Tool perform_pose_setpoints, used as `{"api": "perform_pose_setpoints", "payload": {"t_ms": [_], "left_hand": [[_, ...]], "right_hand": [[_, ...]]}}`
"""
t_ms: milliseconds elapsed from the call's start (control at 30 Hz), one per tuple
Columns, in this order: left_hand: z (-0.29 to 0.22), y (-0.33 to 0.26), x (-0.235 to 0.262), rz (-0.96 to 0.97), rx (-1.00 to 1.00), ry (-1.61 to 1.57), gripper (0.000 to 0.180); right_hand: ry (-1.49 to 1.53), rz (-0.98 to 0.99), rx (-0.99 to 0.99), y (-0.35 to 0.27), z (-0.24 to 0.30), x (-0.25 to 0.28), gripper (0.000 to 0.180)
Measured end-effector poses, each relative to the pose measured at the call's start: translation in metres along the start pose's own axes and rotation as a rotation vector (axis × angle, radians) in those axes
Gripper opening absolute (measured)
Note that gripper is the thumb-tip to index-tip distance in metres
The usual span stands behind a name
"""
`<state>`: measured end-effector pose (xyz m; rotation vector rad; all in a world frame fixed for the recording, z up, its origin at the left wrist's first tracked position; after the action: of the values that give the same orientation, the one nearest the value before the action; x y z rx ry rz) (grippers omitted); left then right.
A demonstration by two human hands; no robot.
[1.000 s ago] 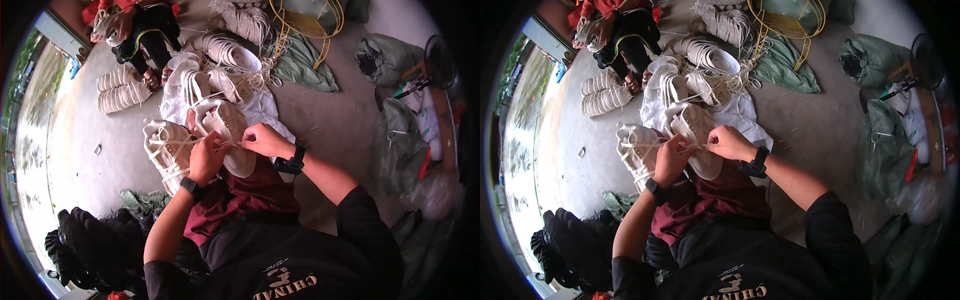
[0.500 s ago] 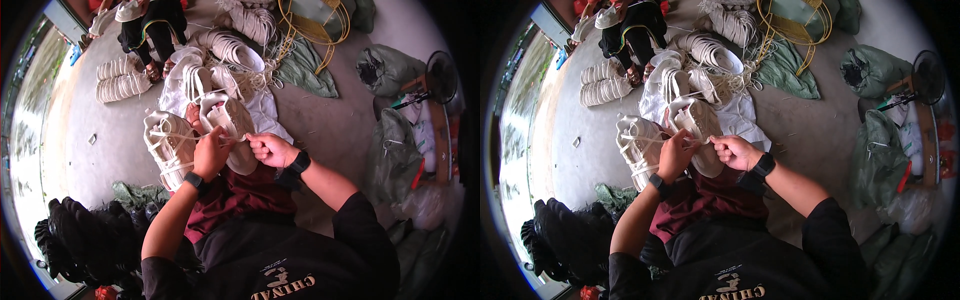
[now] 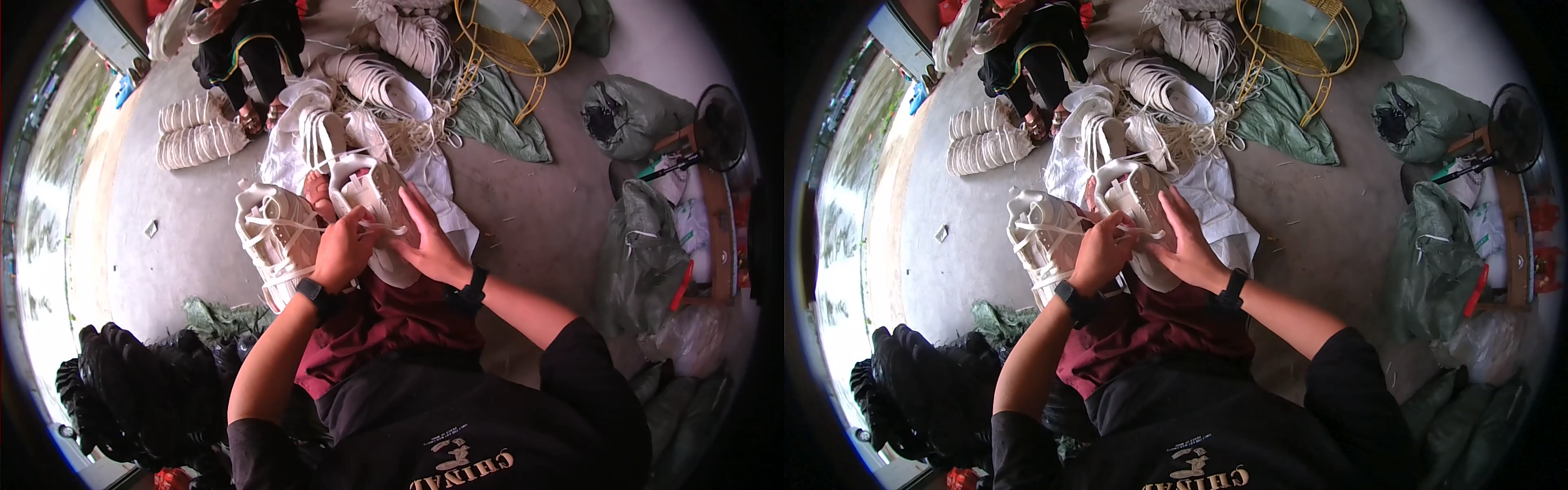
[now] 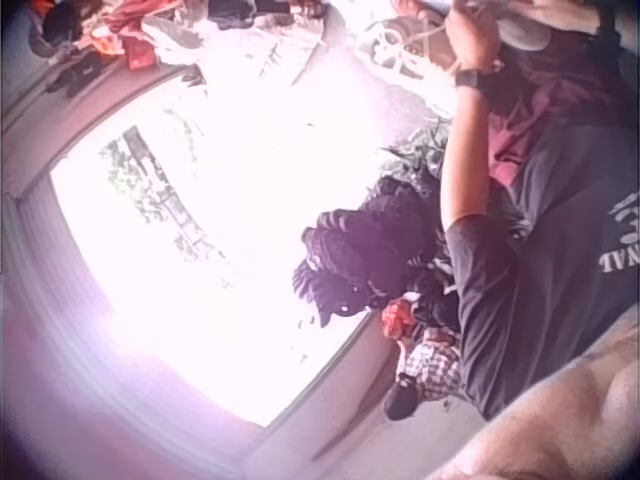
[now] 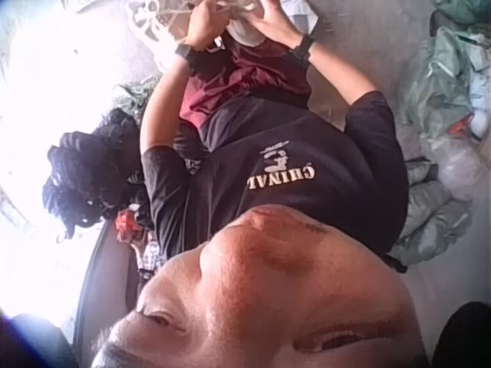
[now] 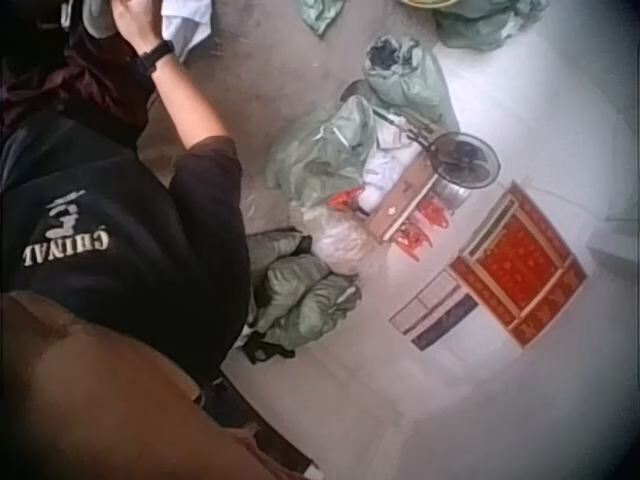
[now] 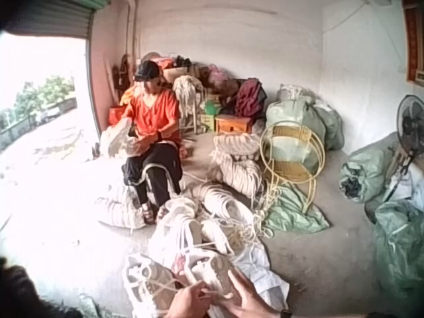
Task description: The recorder is threading long white shoelaces through multiple pairs of white sneakers.
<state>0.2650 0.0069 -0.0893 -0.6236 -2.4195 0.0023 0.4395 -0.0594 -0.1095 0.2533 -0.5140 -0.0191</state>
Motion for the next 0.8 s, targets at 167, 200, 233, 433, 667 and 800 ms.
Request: {"api": "perform_pose_setpoints", "payload": {"t_ms": [167, 200, 233, 433, 667, 800], "left_hand": [[0.002, 0.005, -0.006, 0.023, 0.052, -0.048, 0.015], [0.002, 0.005, -0.005, 0.018, 0.069, -0.051, 0.015], [-0.001, 0.006, -0.005, 0.019, 0.084, -0.051, 0.015], [-0.011, 0.003, 0.012, -0.133, 0.054, 0.077, 0.017], [-0.032, -0.006, 0.03, -0.204, 0.095, 0.12, 0.017], [-0.022, -0.007, 0.024, -0.196, 0.103, 0.153, 0.017]], "right_hand": [[-0.068, 0.029, 0.055, 0.011, -0.015, -0.013, 0.088], [-0.066, 0.03, 0.056, 0.012, -0.017, -0.015, 0.088], [-0.095, 0.037, 0.072, 0.011, -0.019, -0.014, 0.088], [-0.167, 0.054, 0.164, 0.012, -0.027, -0.008, 0.09], [-0.227, 0.066, 0.168, 0.008, -0.03, 0.003, 0.088], [-0.218, 0.058, 0.189, 0.006, -0.033, 0.008, 0.087]]}}
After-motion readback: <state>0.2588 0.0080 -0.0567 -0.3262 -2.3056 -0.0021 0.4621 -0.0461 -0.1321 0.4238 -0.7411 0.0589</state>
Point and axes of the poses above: each hand's wrist, its own y-axis towards the middle knuckle, its own x-axis out of the back of the hand, z = x × y, the point moved 2 cm from there along y, towards the middle knuckle, and after that the axes turned 5 degrees about x, right-handed, at the moved point
